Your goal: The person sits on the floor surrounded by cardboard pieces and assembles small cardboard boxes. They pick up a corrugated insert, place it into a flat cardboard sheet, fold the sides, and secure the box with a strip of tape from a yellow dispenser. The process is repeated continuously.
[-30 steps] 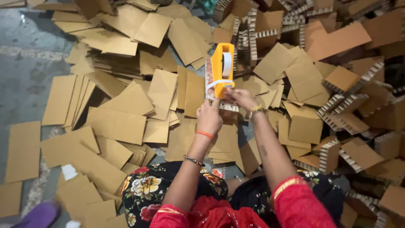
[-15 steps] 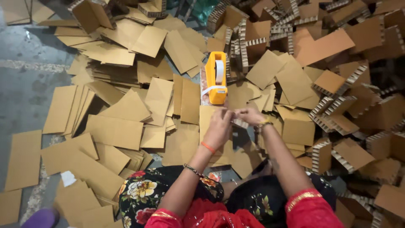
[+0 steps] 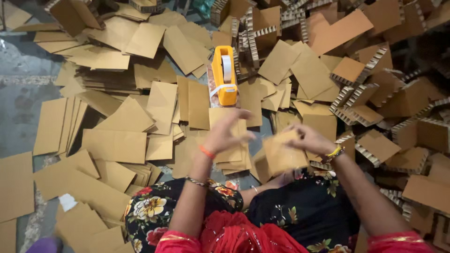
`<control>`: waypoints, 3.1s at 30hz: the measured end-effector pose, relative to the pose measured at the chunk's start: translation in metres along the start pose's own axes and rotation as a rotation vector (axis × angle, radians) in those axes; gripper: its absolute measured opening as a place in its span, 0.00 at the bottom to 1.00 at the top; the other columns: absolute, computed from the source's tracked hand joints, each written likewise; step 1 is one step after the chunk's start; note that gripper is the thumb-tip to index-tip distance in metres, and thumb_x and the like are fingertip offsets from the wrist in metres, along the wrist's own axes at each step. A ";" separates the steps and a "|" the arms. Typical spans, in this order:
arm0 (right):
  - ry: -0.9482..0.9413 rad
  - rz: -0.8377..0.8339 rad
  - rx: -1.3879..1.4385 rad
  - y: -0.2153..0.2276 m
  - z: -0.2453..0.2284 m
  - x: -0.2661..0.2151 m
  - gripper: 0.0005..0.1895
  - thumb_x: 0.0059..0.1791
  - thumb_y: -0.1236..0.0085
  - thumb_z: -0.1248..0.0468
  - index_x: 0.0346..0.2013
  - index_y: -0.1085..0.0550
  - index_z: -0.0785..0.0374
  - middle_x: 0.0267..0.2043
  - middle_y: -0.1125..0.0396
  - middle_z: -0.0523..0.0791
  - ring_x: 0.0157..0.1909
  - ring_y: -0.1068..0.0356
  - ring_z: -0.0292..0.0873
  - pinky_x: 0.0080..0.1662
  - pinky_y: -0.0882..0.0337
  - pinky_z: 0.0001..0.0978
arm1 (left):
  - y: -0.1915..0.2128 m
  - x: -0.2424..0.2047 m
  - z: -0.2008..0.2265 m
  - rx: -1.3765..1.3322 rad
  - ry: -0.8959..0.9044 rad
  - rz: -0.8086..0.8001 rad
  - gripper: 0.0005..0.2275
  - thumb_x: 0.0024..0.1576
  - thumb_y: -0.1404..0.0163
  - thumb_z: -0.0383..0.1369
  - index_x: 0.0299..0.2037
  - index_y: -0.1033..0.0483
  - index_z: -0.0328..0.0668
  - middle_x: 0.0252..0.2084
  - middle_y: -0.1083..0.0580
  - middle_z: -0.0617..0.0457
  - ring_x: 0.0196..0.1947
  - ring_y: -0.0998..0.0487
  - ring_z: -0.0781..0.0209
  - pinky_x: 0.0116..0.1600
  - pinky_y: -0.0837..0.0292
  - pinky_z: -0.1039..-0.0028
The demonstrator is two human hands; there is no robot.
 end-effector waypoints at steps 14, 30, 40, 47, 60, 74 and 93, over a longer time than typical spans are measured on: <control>0.930 0.327 -0.157 -0.002 -0.195 0.041 0.26 0.49 0.36 0.54 0.57 0.28 0.64 0.54 0.28 0.51 0.55 0.27 0.45 0.57 0.28 0.37 | -0.008 -0.051 -0.188 0.459 0.607 0.281 0.23 0.51 0.38 0.39 0.56 0.26 0.46 0.53 0.29 0.38 0.55 0.29 0.39 0.57 0.30 0.56; 0.383 1.350 -0.735 0.167 0.072 0.053 0.22 0.56 0.45 0.62 0.66 0.30 0.54 0.65 0.37 0.50 0.65 0.36 0.51 0.64 0.33 0.47 | -0.016 -0.050 -0.230 0.185 0.666 0.403 0.21 0.45 0.33 0.30 0.49 0.22 0.41 0.42 0.25 0.48 0.39 0.24 0.58 0.46 0.23 0.69; 0.758 0.403 -0.345 -0.094 -0.076 0.044 0.26 0.45 0.38 0.69 0.56 0.23 0.45 0.49 0.27 0.46 0.43 0.24 0.48 0.44 0.22 0.36 | -0.029 -0.062 -0.265 -0.261 0.604 0.535 0.15 0.49 0.39 0.23 0.46 0.26 0.36 0.41 0.21 0.59 0.38 0.20 0.75 0.45 0.23 0.82; 0.782 0.474 -0.356 -0.098 -0.082 0.030 0.25 0.43 0.34 0.67 0.55 0.23 0.49 0.44 0.28 0.46 0.43 0.26 0.49 0.44 0.24 0.39 | -0.009 -0.025 -0.182 -0.351 0.551 0.189 0.18 0.50 0.40 0.26 0.47 0.33 0.40 0.36 0.26 0.54 0.36 0.23 0.69 0.39 0.26 0.79; 0.383 0.603 -0.064 0.002 -0.007 0.146 0.13 0.51 0.41 0.59 0.49 0.23 0.57 0.42 0.24 0.46 0.40 0.23 0.43 0.45 0.25 0.34 | -0.033 -0.018 -0.097 0.527 0.314 0.021 0.10 0.52 0.50 0.21 0.41 0.23 0.43 0.41 0.28 0.43 0.44 0.25 0.41 0.47 0.26 0.58; 0.434 0.566 0.655 0.032 -0.012 0.100 0.27 0.42 0.32 0.64 0.51 0.36 0.49 0.44 0.29 0.40 0.44 0.26 0.33 0.44 0.22 0.31 | -0.032 -0.003 -0.094 0.481 0.195 -0.043 0.13 0.48 0.49 0.21 0.42 0.23 0.45 0.40 0.25 0.45 0.42 0.25 0.39 0.46 0.27 0.55; 0.660 0.468 -0.052 -0.118 -0.011 0.108 0.47 0.32 0.23 0.49 0.59 0.34 0.64 0.54 0.35 0.54 0.58 0.36 0.53 0.57 0.33 0.45 | -0.031 -0.012 -0.142 -0.434 0.418 -0.056 0.19 0.70 0.63 0.41 0.46 0.19 0.36 0.42 0.18 0.52 0.44 0.21 0.66 0.54 0.25 0.73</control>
Point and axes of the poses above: each hand's wrist, its own x-axis towards the middle knuckle, its own y-axis out of the back of the hand, z = x × y, the point moved 4 cm from there along x, towards the middle knuckle
